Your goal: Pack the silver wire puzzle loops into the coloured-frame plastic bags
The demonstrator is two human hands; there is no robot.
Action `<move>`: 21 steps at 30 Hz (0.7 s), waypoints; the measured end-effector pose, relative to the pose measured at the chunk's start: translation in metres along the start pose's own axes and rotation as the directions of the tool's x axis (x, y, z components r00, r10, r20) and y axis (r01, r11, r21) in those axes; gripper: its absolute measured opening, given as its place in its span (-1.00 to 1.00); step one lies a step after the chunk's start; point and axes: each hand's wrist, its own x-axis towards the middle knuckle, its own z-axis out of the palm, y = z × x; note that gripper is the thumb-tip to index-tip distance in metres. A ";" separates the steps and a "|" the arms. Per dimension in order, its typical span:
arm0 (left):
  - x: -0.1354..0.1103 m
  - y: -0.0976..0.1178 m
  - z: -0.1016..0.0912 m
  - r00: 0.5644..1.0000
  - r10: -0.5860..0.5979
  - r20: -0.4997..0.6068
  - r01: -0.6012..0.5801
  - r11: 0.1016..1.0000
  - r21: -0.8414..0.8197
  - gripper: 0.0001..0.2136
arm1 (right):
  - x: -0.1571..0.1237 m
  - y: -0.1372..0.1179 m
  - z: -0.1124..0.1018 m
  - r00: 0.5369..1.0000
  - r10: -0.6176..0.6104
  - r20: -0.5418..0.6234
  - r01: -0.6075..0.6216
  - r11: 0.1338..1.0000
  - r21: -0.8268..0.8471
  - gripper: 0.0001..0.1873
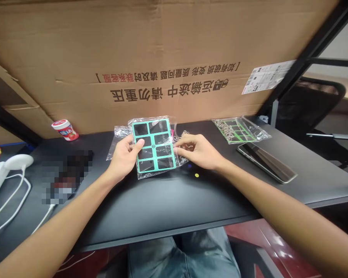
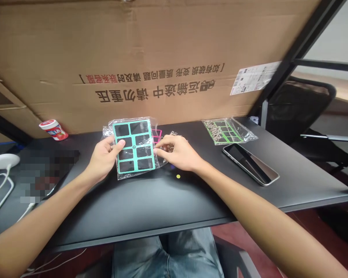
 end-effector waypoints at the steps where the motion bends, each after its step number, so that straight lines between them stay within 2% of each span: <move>1: 0.000 0.000 0.000 1.000 0.000 -0.005 0.000 1.000 -0.002 -0.54 | 0.000 -0.001 -0.001 1.000 0.020 0.024 -0.021 0.999 0.043 -0.72; 4: -0.001 0.002 0.001 1.000 0.008 -0.028 -0.008 1.000 0.020 -0.54 | -0.001 -0.004 -0.001 0.992 0.075 0.097 -0.085 0.991 0.105 -0.68; 7: -0.002 0.004 0.002 0.999 0.000 -0.033 0.001 1.000 0.028 -0.53 | -0.001 -0.004 -0.001 0.984 0.113 0.140 -0.128 0.986 0.102 -0.72; 10: -0.002 0.004 0.002 1.000 -0.009 -0.026 0.010 0.999 0.032 -0.51 | -0.001 -0.006 -0.001 0.967 0.147 0.208 -0.183 0.969 0.167 -0.74; 15: -0.001 -0.001 0.000 1.000 0.007 0.023 -0.008 0.998 0.060 -0.52 | -0.001 -0.011 0.000 0.959 0.145 0.243 -0.208 0.942 0.262 -0.75; 18: 0.001 -0.002 -0.002 1.000 0.012 0.011 -0.012 0.996 0.083 -0.57 | 0.000 -0.008 0.000 0.965 0.170 0.201 -0.224 0.933 0.283 -0.79; 21: 0.009 0.000 -0.009 0.998 -0.038 -0.049 0.039 0.999 0.037 -0.61 | 0.003 0.000 -0.006 0.963 0.270 0.008 -0.258 0.910 0.326 -0.81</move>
